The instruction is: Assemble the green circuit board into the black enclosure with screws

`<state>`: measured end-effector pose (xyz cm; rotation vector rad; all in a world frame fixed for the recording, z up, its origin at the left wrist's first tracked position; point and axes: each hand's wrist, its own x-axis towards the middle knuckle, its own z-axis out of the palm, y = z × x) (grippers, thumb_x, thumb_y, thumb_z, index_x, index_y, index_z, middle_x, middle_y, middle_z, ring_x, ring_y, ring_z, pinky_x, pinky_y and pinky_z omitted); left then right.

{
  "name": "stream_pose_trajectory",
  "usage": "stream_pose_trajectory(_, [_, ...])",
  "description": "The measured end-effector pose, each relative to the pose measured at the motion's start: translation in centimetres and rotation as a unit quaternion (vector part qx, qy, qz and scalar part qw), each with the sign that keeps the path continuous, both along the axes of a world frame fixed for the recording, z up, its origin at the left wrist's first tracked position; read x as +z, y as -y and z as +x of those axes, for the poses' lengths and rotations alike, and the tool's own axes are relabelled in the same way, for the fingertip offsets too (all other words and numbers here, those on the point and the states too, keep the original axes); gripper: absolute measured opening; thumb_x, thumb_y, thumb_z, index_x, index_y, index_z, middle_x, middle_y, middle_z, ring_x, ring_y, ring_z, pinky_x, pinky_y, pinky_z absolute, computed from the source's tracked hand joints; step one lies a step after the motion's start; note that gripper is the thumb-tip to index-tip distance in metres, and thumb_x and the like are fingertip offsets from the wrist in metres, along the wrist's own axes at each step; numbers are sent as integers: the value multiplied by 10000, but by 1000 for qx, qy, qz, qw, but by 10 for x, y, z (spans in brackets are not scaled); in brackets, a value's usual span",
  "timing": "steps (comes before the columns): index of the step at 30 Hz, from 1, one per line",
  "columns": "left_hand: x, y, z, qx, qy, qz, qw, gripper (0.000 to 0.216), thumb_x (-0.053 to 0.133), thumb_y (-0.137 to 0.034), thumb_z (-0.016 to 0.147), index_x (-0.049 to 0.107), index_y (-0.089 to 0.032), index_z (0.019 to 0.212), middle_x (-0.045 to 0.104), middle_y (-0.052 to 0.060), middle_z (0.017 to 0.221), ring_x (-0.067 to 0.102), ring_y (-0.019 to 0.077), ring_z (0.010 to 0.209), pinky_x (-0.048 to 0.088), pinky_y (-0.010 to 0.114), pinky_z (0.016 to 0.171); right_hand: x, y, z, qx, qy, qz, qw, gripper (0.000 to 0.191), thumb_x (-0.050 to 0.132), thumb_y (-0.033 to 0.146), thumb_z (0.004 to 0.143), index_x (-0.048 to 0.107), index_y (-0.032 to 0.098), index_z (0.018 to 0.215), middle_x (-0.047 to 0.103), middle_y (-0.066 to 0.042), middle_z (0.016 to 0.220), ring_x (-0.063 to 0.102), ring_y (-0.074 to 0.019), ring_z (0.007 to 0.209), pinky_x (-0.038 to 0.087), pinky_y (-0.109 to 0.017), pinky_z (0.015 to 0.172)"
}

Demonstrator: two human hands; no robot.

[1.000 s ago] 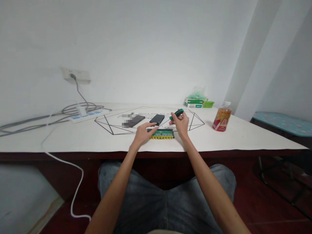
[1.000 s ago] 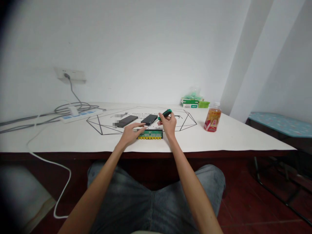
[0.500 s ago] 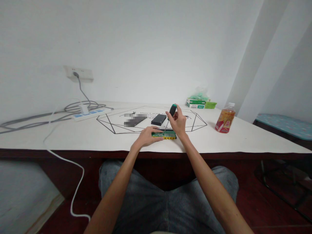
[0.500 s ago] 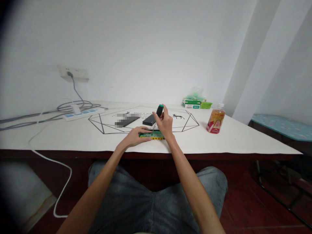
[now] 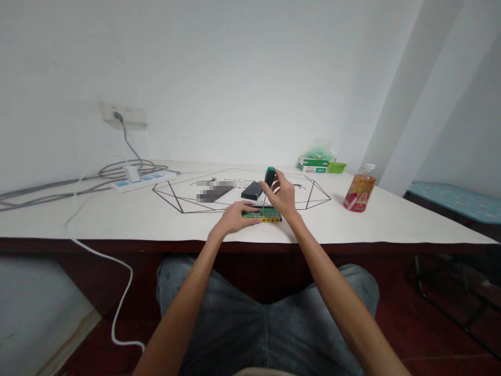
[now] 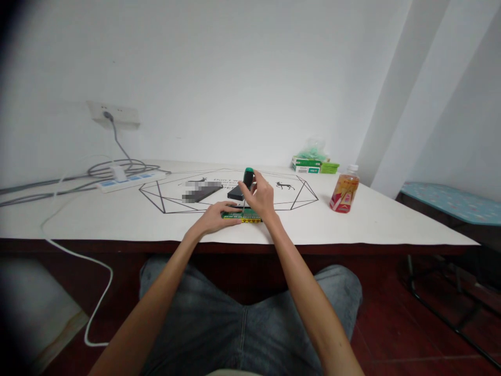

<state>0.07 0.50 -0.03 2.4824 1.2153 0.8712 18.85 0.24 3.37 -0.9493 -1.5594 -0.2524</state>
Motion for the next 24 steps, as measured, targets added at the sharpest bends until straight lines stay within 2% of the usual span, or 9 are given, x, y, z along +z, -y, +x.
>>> stream_pose_trajectory(4, [0, -1, -1, -5, -3, 3, 1000, 484, 699, -605, 728, 777, -292, 1088, 640, 44, 1338, 591, 311, 1208, 438, 418, 1067, 12, 3, 0, -6, 60, -31, 998, 658, 577, 503, 886, 394, 195, 1438, 625, 7, 748, 549, -151, 591, 418, -267, 607])
stream_pose_trajectory(6, [-1, -2, -1, -8, -1, 6, 1000, 484, 696, -615, 726, 781, -293, 1076, 645, 40, 1331, 594, 309, 1203, 437, 414, 1071, 20, 8, -1, -14, 121, -51, 991, 586, 547, 500, 913, 439, 198, 1404, 635, -10, 776, 569, -166, 652, 408, -268, 635])
stream_pose_trajectory(9, [-3, -4, -1, -9, 8, 1, 1000, 477, 705, -611, 717, 785, -295, 1065, 645, 31, 1331, 600, 305, 1190, 440, 408, 1071, 32, 14, -2, -30, 174, -82, 981, 449, 421, 449, 981, 487, 190, 1342, 666, -77, 941, 606, -196, 775, 406, -276, 685])
stream_pose_trajectory(11, [-3, -4, -1, -8, 14, -2, 1000, 472, 713, -605, 712, 785, -298, 1063, 645, 29, 1332, 601, 303, 1189, 444, 408, 1068, 39, 18, -2, -27, 190, -97, 977, 410, 367, 369, 994, 470, 177, 1341, 666, -107, 1016, 611, -214, 828, 415, -292, 723])
stream_pose_trajectory(13, [-4, -4, -1, -8, 18, 1, 1000, 459, 718, -598, 711, 786, -304, 1058, 650, 28, 1325, 601, 303, 1190, 442, 412, 1070, 45, 21, -3, -17, 203, -104, 973, 407, 387, 331, 979, 447, 173, 1349, 669, -105, 1005, 606, -222, 833, 417, -304, 745])
stream_pose_trajectory(16, [-6, -6, -1, -8, 20, 6, 1000, 454, 722, -598, 709, 787, -309, 1054, 656, 27, 1315, 606, 306, 1181, 443, 417, 1069, 50, 27, -5, -35, 215, -117, 969, 404, 462, 406, 957, 482, 196, 1302, 667, -88, 971, 595, -220, 809, 406, -293, 721])
stream_pose_trajectory(19, [-6, -7, -1, -10, 19, 6, 1000, 462, 722, -598, 709, 786, -303, 1059, 654, 29, 1317, 605, 305, 1187, 452, 404, 1060, 51, 29, -7, -59, 210, -137, 966, 377, 419, 442, 975, 521, 192, 1236, 661, -107, 1010, 593, -222, 807, 390, -287, 693])
stream_pose_trajectory(21, [-5, -5, -1, -10, 17, 4, 1000, 462, 720, -591, 715, 784, -299, 1067, 650, 35, 1324, 602, 304, 1194, 450, 403, 1061, 51, 26, -7, -45, 207, -148, 966, 357, 395, 366, 978, 499, 172, 1259, 662, -112, 1024, 593, -220, 802, 391, -296, 700])
stream_pose_trajectory(24, [-3, -2, 0, -11, 18, 1, 1000, 459, 724, -581, 717, 783, -293, 1070, 645, 39, 1333, 601, 307, 1197, 447, 408, 1064, 54, 18, -4, -15, 225, -150, 963, 338, 466, 280, 932, 507, 168, 1248, 671, -81, 953, 587, -208, 792, 394, -303, 736])
